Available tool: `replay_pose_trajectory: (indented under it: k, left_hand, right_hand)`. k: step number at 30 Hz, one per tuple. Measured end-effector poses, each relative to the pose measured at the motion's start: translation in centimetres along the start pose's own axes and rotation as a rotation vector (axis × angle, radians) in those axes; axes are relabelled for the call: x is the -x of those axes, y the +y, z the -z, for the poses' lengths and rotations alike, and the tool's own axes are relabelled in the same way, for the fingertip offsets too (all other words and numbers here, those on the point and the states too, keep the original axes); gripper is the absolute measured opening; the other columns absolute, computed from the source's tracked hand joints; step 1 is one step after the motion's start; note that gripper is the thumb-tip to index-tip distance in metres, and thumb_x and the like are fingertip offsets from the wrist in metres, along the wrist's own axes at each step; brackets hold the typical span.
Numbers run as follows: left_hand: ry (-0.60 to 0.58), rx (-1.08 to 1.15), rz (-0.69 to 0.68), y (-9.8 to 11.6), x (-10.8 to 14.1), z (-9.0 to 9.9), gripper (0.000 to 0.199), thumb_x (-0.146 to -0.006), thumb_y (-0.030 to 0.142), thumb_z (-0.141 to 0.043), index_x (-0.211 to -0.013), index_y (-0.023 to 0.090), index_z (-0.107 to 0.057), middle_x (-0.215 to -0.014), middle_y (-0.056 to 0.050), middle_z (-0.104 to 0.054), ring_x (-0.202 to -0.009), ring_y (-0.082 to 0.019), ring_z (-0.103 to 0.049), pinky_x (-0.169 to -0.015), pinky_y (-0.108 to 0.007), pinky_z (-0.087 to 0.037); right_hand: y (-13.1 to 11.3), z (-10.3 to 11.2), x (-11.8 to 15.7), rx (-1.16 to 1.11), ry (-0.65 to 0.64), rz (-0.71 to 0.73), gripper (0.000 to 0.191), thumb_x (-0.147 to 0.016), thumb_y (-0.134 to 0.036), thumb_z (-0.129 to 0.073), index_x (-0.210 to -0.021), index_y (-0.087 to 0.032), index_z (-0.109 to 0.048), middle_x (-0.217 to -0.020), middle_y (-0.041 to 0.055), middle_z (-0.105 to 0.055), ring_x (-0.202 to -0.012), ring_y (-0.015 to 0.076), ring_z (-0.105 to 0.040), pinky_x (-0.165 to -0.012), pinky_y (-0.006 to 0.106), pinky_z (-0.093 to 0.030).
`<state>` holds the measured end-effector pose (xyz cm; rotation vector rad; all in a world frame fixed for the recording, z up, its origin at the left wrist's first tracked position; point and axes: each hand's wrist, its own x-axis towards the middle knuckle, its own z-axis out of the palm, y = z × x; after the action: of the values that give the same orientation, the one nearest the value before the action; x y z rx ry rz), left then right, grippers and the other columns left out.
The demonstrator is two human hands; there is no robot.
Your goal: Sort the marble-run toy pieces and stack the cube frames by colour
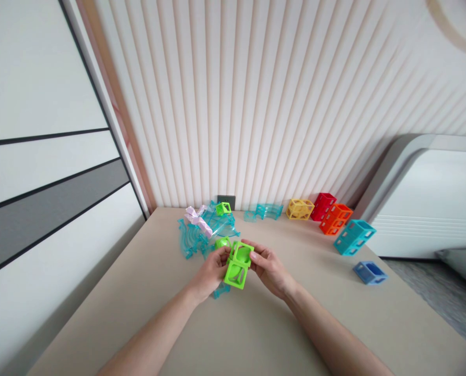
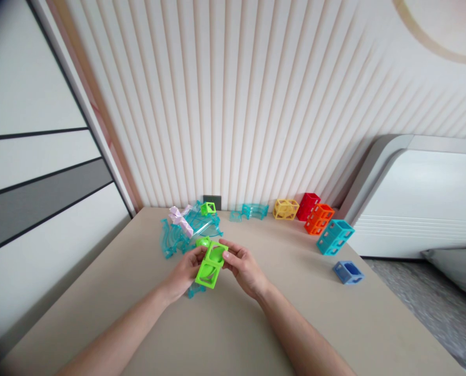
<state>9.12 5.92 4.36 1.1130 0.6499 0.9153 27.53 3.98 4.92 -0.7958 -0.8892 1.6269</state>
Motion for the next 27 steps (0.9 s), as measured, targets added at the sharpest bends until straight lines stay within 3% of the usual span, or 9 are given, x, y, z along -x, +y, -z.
replay_pose_trajectory:
  k: [11, 20, 24, 27]
  left_hand:
    - [0.035, -0.049, -0.025, 0.03, -0.10, 0.15, 0.043, -0.068, 0.048, -0.087, -0.089, 0.014, -0.069, -0.080, -0.005, -0.074, -0.071, -0.019, -0.066, -0.063, -0.025, -0.046]
    - [0.016, -0.024, 0.035, 0.50, 0.10, 0.17, 0.052, -0.061, 0.040, -0.092, -0.100, 0.014, -0.072, -0.083, -0.007, -0.076, -0.067, -0.016, -0.066, -0.059, -0.023, -0.046]
    - [0.007, 0.056, 0.031, 0.37, 0.16, 0.31, 0.051, -0.061, 0.036, -0.093, -0.101, 0.015, -0.070, -0.084, -0.006, -0.076, -0.065, -0.014, -0.064, -0.058, -0.021, -0.045]
    - [0.011, 0.116, 0.022, 0.09, 0.07, 0.54, 0.053, -0.059, 0.033, -0.094, -0.103, 0.016, -0.069, -0.084, -0.005, -0.075, -0.064, -0.013, -0.063, -0.057, -0.021, -0.044]
  right_hand:
    - [0.47, -0.07, -0.02, 0.032, 0.008, 0.031, 0.052, -0.070, -0.040, -0.089, -0.117, -0.022, -0.074, -0.106, 0.0070, -0.077, -0.091, 0.0213, -0.068, -0.087, 0.035, -0.048]
    - [0.32, -0.11, 0.18, 0.109, -0.014, 0.037, 0.043, -0.077, -0.035, -0.078, -0.118, -0.024, -0.074, -0.103, 0.0054, -0.077, -0.091, 0.0228, -0.065, -0.090, 0.037, -0.046]
    - [-0.07, 0.05, 0.24, 0.333, 0.024, 0.159, 0.032, -0.080, -0.035, -0.073, -0.111, -0.028, -0.078, -0.117, 0.0017, -0.071, -0.106, 0.0246, -0.060, -0.090, 0.034, -0.045]
    - [-0.20, 0.06, 0.17, 0.387, 0.033, 0.221, 0.026, -0.081, -0.039, -0.075, -0.104, -0.027, -0.079, -0.118, 0.0022, -0.068, -0.104, 0.0246, -0.059, -0.086, 0.033, -0.045]
